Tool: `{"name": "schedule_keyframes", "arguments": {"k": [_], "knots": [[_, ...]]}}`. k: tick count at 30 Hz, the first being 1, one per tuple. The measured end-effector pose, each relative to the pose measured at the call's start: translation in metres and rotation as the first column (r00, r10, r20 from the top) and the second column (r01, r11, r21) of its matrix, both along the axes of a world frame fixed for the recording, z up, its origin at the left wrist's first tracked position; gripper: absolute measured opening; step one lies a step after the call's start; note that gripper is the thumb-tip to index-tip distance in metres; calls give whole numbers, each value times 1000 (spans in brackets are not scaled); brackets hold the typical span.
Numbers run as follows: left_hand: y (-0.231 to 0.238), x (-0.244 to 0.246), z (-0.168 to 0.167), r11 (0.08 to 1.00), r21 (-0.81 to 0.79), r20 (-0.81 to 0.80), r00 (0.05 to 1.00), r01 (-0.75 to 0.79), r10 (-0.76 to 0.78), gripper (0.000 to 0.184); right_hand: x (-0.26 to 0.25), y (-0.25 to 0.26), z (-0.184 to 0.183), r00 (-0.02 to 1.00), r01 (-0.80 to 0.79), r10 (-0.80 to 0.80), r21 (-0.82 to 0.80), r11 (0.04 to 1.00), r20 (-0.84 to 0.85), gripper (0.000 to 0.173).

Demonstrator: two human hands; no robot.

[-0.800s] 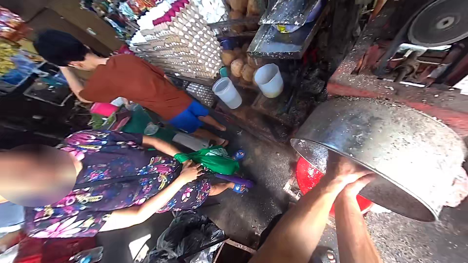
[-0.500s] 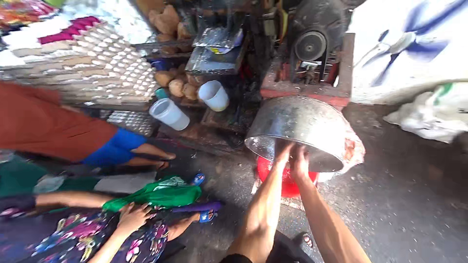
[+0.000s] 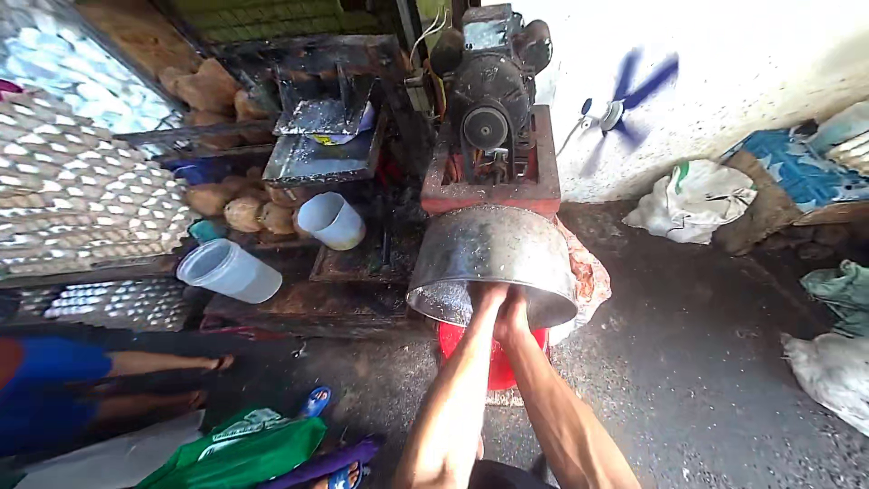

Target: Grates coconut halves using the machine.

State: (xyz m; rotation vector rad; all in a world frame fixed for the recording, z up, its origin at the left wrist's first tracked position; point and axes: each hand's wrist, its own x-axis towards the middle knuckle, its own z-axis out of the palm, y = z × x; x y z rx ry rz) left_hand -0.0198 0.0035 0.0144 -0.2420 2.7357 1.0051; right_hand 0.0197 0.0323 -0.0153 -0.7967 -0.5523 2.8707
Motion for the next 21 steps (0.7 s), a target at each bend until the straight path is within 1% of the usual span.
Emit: {"name": "schedule_keyframes", "arguments": {"k": [1,2,4,6,8,10,11,13,15,17,19,21], "knots": [[9,0,2,996,-87,50,999,0,4,85,-2,1,-1,999,34,-33,-58,998,3,62],[15,3,2,990,-138,72,997,-1,11,88,-2,0,-6,998,67,-67,-82,994,5,66],[18,6,-3,978,-208,83,997,15,2,89,-3,-6,-15,994,108,-108,-77,991,2,70],[15,7,-2,971,-235,109,994,38,-12,89,-4,-13,-20,991,131,-132,-52,990,-4,71],[12,5,-1,977,-207,142,990,48,-18,88,-6,-16,-23,990,138,-139,-90,986,-1,69],[7,4,-3,978,-197,136,990,67,-40,85,-7,-19,-29,987,159,-161,-152,975,0,69],[6,3,-4,979,-190,125,991,70,-46,83,-9,-19,-30,986,164,-164,-141,976,10,69],[3,6,-6,982,-175,116,992,76,-56,73,-7,-20,-32,986,162,-157,-76,984,59,71],[0,9,-9,987,-147,69,996,67,-58,66,-7,-21,-38,984,145,-141,-36,989,106,76],[-2,8,-14,992,-109,31,998,57,-54,60,-7,-19,-44,987,129,-126,-23,991,103,76],[-6,8,-22,996,-75,-5,998,56,-57,58,-7,-19,-54,988,117,-120,31,993,98,74],[-10,8,-36,998,-22,-95,994,54,-56,62,-6,-18,-66,988,98,-111,116,988,111,71]]}}
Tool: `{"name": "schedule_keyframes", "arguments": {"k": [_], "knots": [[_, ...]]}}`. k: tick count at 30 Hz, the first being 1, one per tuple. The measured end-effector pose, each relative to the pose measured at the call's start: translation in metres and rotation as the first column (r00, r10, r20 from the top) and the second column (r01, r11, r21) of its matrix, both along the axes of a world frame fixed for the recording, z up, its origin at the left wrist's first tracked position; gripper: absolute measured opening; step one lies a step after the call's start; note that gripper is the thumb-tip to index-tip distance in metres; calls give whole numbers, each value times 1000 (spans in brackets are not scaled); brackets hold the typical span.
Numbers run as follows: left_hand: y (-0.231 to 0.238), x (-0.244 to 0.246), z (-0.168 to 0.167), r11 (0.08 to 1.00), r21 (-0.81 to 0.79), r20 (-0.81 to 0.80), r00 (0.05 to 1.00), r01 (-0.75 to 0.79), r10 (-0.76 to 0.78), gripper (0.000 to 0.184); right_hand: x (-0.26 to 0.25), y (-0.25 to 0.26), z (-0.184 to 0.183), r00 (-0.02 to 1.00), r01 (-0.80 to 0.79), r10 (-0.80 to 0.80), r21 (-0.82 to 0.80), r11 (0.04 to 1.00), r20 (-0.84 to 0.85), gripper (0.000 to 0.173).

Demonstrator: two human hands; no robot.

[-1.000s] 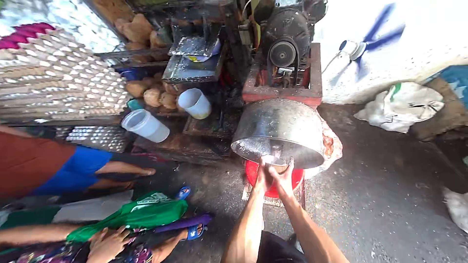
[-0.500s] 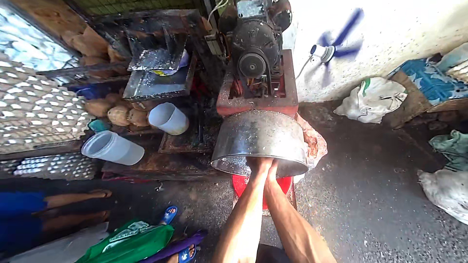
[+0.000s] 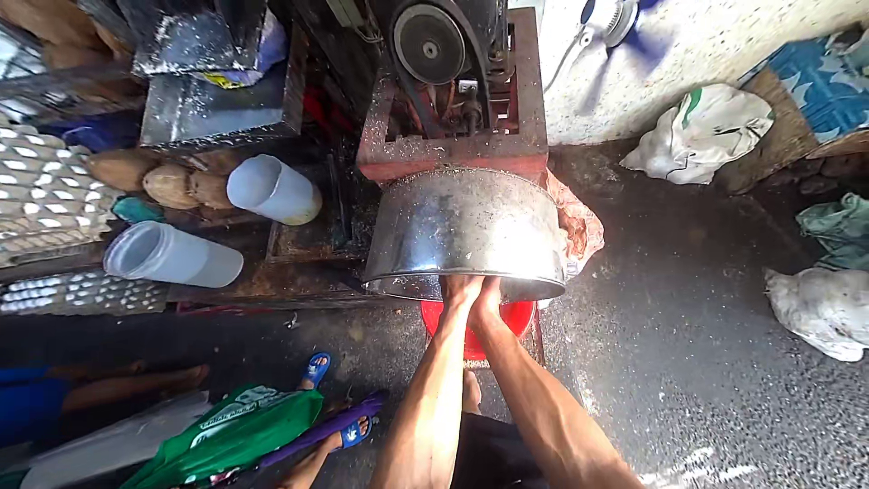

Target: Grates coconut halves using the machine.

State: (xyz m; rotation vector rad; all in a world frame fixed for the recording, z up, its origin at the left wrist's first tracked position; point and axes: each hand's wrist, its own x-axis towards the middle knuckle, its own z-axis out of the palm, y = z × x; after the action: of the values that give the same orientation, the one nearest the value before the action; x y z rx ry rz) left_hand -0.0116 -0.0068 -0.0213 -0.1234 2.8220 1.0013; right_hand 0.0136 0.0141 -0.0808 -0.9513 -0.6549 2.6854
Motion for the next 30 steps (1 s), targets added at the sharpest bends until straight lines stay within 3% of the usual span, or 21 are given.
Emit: {"name": "schedule_keyframes", "arguments": {"k": [2,4,5,7,8,9,10,11,12,13,15,16,18,19,20,21,22,25,30], "knots": [[-2,-4,-11,987,158,-110,994,-2,20,70,-3,7,-6,999,-38,39,71,997,-23,65],[-5,-3,-21,908,417,-119,989,-35,92,74,5,17,-7,991,-112,122,148,983,-62,62],[-10,0,-28,823,564,-65,990,-70,128,75,13,20,-5,984,-144,162,192,971,-80,64],[-21,9,-47,542,819,140,981,-190,132,67,37,28,-3,965,-201,242,305,931,-105,81],[-29,21,-51,394,861,306,946,-322,106,55,54,30,-2,958,-219,271,377,900,-91,91],[-38,33,-50,260,842,475,878,-473,61,57,71,28,1,956,-229,287,450,863,-64,104],[-48,44,-47,138,807,583,812,-574,-34,73,86,24,7,959,-228,283,518,824,-28,115],[-56,55,-44,52,786,617,776,-616,-133,82,98,16,14,969,-206,245,559,803,4,122],[-59,62,-39,23,785,614,772,-619,-167,84,103,9,21,980,-168,196,575,801,14,124],[-59,64,-33,41,812,581,801,-582,-143,79,100,4,26,988,-130,152,571,811,9,123],[-56,60,-24,179,890,433,900,-419,-46,60,80,0,34,992,-98,125,520,849,-18,115],[-51,51,-17,283,899,348,938,-335,3,53,65,1,39,992,-89,121,473,876,-36,105],[-33,26,6,511,828,204,973,-231,109,52,36,6,52,990,-97,127,337,936,-68,67],[-23,13,18,650,734,144,980,-197,134,52,24,9,57,988,-108,131,251,962,-77,49],[-15,3,28,807,572,116,988,-150,101,58,16,12,60,986,-123,138,154,980,-93,44],[-6,-7,34,929,358,115,992,-91,53,61,11,16,63,985,-128,133,48,991,-106,47],[2,-14,39,985,168,146,989,-30,5,63,6,19,68,986,-118,111,-57,991,-124,51],[15,-21,47,992,-104,253,966,75,-46,67,1,18,73,989,-46,14,-218,975,-149,57],[16,-15,38,991,-130,236,972,37,-5,73,3,17,61,990,-24,4,-139,990,-144,55]]}}
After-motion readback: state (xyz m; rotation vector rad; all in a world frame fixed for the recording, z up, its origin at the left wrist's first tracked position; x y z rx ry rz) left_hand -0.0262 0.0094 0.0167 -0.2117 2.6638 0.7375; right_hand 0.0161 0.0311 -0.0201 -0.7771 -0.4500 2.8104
